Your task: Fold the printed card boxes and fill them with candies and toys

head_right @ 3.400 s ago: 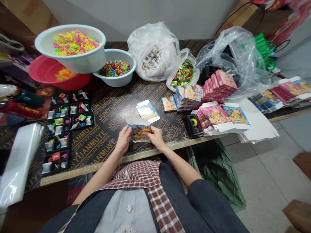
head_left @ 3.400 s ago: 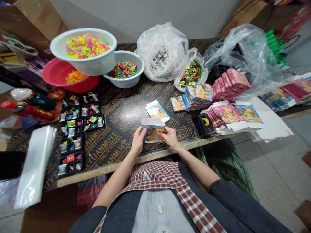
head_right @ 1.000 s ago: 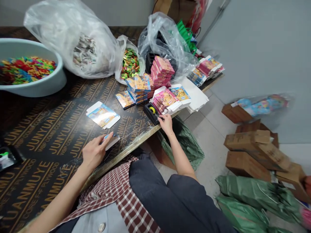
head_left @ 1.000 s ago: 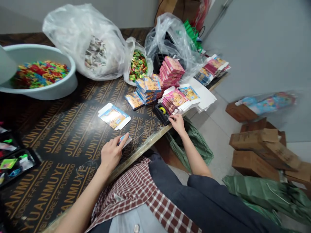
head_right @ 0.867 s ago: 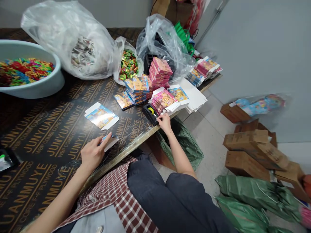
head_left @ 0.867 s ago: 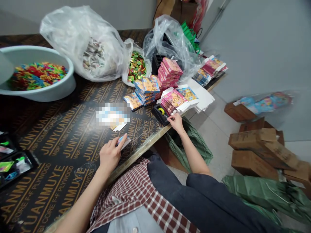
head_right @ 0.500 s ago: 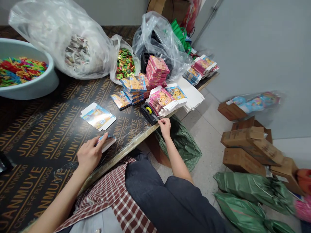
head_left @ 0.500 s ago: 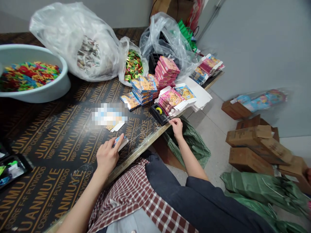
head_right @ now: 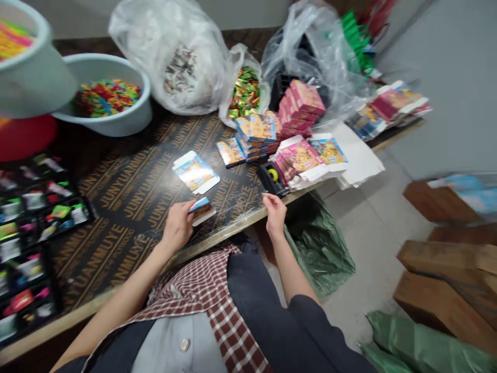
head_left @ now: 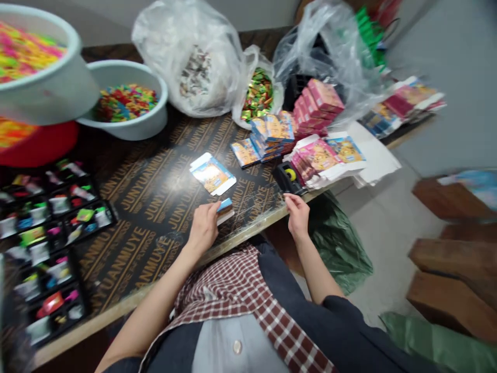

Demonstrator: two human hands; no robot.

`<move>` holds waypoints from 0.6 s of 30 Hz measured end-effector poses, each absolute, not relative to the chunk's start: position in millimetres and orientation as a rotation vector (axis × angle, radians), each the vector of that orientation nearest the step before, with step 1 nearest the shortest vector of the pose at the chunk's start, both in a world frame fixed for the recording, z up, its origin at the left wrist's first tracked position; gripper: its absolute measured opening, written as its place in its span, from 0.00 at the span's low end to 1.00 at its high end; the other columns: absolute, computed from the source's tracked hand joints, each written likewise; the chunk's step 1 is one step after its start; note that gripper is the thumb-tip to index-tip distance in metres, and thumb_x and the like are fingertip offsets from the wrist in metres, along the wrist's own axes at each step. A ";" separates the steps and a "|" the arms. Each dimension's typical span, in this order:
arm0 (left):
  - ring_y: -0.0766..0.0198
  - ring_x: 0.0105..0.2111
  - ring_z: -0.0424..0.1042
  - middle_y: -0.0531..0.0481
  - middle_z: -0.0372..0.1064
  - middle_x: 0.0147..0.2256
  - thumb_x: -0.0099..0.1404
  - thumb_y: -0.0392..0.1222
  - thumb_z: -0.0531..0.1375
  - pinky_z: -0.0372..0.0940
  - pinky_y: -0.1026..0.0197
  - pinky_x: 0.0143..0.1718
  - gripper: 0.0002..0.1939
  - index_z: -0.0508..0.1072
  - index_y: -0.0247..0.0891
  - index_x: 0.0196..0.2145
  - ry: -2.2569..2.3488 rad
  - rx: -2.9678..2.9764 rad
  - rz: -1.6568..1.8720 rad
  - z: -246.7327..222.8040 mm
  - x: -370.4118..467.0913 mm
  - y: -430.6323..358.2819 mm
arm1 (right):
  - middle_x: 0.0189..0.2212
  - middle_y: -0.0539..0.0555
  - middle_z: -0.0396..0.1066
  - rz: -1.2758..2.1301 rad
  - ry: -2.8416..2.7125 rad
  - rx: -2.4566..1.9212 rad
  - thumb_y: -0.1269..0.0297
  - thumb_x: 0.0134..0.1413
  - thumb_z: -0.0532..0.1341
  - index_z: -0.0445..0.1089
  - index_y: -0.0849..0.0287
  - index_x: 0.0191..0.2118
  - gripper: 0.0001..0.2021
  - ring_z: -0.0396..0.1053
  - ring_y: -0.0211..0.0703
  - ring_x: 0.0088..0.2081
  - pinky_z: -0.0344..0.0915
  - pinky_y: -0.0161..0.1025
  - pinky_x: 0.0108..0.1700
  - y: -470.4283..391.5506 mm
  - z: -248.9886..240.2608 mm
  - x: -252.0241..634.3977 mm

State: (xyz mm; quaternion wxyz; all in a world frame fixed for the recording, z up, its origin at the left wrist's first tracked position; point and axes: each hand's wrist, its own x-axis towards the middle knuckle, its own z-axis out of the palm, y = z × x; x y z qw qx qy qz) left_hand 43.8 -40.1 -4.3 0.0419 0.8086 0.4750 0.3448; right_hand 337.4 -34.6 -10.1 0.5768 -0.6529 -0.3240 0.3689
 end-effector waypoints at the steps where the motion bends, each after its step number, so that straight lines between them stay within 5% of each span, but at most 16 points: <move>1: 0.57 0.41 0.70 0.41 0.71 0.43 0.68 0.29 0.50 0.64 0.54 0.43 0.22 0.61 0.38 0.59 1.437 2.472 1.082 -3.9 43.6 -40.2 | 0.23 0.48 0.66 1.152 -0.795 -1.445 0.54 0.40 0.68 0.76 0.59 0.37 0.17 0.55 0.34 0.24 0.52 0.35 0.27 -37.6 -0.6 316.8; 6: 0.60 0.39 0.70 0.44 0.71 0.42 0.70 0.30 0.51 0.64 0.57 0.40 0.17 0.58 0.40 0.55 1.362 2.446 1.247 -5.4 42.2 -40.3 | 0.11 0.38 0.50 2.170 -0.767 -0.910 0.62 0.46 0.67 0.77 0.63 0.46 0.19 0.39 0.29 0.16 0.39 0.34 0.22 -38.2 30.1 238.9; 18: 0.58 0.42 0.71 0.40 0.72 0.45 0.69 0.30 0.50 0.63 0.55 0.42 0.16 0.71 0.38 0.50 1.415 2.503 1.094 -12.9 39.9 -41.6 | 0.08 0.38 0.48 2.326 -0.688 -0.844 0.67 0.51 0.60 0.77 0.61 0.40 0.11 0.36 0.29 0.14 0.37 0.33 0.20 -18.8 17.6 228.1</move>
